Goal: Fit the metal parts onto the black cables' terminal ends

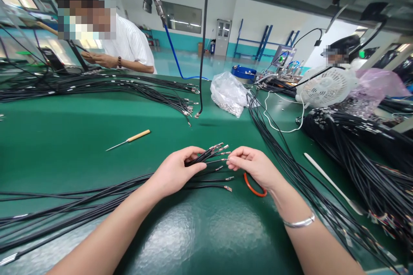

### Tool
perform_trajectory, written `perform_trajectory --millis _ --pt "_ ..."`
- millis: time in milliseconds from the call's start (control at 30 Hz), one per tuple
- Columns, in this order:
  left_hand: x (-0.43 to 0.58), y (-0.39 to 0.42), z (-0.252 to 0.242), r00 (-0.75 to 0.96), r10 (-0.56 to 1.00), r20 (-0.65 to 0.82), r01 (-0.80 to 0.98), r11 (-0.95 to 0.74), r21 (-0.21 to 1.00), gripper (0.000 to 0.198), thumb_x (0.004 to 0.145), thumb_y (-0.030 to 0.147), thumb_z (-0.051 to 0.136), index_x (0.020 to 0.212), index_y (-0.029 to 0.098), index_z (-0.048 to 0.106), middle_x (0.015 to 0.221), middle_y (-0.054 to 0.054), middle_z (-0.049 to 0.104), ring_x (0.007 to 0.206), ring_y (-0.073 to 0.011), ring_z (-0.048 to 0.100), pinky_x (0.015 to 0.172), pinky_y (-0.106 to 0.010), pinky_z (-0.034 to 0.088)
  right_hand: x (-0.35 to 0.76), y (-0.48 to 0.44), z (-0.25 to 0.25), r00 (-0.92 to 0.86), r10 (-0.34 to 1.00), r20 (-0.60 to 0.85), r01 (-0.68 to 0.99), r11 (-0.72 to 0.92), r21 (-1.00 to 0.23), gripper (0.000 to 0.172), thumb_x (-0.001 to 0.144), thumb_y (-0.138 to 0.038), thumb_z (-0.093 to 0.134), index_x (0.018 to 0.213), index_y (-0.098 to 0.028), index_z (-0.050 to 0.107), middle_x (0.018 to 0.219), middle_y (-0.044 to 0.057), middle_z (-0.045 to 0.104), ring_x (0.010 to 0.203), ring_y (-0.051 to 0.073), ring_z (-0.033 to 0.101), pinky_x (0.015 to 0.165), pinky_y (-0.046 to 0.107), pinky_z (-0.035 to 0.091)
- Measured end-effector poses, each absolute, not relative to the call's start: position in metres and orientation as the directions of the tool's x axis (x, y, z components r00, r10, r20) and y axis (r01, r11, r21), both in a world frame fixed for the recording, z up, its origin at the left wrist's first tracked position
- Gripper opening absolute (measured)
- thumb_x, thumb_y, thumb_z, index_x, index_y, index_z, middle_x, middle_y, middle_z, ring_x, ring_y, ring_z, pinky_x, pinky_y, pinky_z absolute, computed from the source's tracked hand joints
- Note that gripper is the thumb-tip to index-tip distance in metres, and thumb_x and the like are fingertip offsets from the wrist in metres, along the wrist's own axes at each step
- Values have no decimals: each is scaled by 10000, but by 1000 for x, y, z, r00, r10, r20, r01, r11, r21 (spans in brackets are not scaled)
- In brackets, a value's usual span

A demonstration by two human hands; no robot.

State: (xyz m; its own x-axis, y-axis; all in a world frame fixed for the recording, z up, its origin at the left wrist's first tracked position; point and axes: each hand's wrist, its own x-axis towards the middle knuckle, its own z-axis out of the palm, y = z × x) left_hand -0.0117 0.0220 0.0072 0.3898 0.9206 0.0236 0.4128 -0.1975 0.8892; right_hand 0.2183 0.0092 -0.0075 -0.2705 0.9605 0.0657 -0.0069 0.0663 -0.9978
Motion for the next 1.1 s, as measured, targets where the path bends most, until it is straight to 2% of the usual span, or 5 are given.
perform_trajectory --millis 100,200,467,867,1100 --pt "-12 22 9 378 926 -3 362 -145 921 267 768 334 558 993 195 594 845 -7 649 715 -155 577 697 -286 448 220 8 -6 -289 954 79 17 87 -996 162 764 -292 693 799 -146 629 747 39 648 708 152 591 674 273 456" --pt "-12 21 11 384 923 -28 320 -104 942 242 768 298 550 978 185 589 855 -7 645 696 -143 580 723 -290 447 221 7 -4 -297 952 78 16 86 -996 152 748 -272 702 802 -151 628 765 31 641 725 151 584 698 280 454" --pt "-15 19 10 370 928 50 403 -208 891 331 761 273 570 1085 239 510 900 16 605 828 -156 548 769 -295 406 217 5 -2 -275 955 107 12 115 -993 199 728 -224 705 871 -182 574 851 10 607 784 140 561 745 271 441" --pt "-11 20 11 336 941 47 487 -216 846 320 751 279 552 1063 218 517 762 33 555 727 -140 525 714 -279 399 212 3 2 -233 959 158 130 192 -973 223 750 -253 658 934 -165 567 834 33 593 785 163 549 739 301 435" --pt "-11 25 3 340 940 2 354 -130 926 263 742 293 568 984 193 559 892 -9 649 828 -166 593 780 -296 434 212 5 -3 -244 963 112 195 162 -967 256 761 -253 621 996 -173 559 808 16 593 749 157 548 715 296 430"
